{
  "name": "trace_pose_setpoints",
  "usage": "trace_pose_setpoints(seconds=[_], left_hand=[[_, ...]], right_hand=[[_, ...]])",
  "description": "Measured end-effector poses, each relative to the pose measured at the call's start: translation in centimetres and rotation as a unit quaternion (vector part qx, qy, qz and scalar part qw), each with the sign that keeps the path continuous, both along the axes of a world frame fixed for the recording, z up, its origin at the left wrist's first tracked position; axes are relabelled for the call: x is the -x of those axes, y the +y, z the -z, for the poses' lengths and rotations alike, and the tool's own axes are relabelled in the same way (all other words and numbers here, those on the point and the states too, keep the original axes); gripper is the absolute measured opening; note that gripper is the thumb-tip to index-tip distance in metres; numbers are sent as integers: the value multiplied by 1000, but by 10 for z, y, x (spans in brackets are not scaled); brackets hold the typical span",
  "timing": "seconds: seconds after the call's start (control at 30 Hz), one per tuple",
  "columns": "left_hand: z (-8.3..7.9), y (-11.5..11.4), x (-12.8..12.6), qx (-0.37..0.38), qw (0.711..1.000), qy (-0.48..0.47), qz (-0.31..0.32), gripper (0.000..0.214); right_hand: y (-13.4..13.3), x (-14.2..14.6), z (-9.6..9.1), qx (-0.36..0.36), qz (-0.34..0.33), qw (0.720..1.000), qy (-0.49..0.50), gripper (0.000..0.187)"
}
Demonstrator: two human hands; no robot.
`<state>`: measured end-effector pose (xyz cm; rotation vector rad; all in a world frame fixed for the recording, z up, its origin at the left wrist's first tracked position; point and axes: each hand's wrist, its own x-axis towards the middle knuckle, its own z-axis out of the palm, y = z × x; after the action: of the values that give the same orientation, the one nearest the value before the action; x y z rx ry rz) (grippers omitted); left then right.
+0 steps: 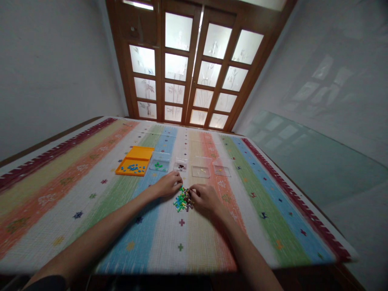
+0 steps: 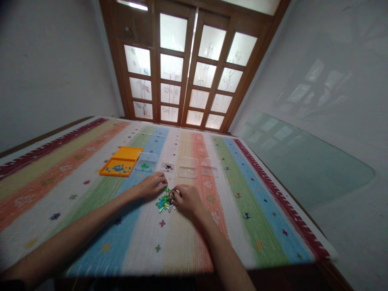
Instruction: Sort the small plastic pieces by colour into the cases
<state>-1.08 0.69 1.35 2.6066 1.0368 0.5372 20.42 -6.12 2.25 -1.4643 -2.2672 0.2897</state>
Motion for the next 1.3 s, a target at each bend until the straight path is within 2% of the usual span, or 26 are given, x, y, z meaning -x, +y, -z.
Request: trace_pose_setpoints(seconds=[0.13,0.37,0.7,1.03,1.3], left_hand=[[-1,5,-3,5,1000,9,11,16],[-4,7,-5,17,999,31,39,25],[-9,5,-11,-35,995,83,42,21],[-12,3,-10,-45,993,104,43,16],[-16,-2,-4,-59,993,81,56,11]], right_hand=[[-1,1,0,-1,0,1000,2,22],[0,0,2,-1,2,1000,-5,21],[0,-1,1,2,-2,1000,-18,20],[0,-1,1,1,-6,1000,-9,19],[-1,0,0,1,-9,1000,-4,19]])
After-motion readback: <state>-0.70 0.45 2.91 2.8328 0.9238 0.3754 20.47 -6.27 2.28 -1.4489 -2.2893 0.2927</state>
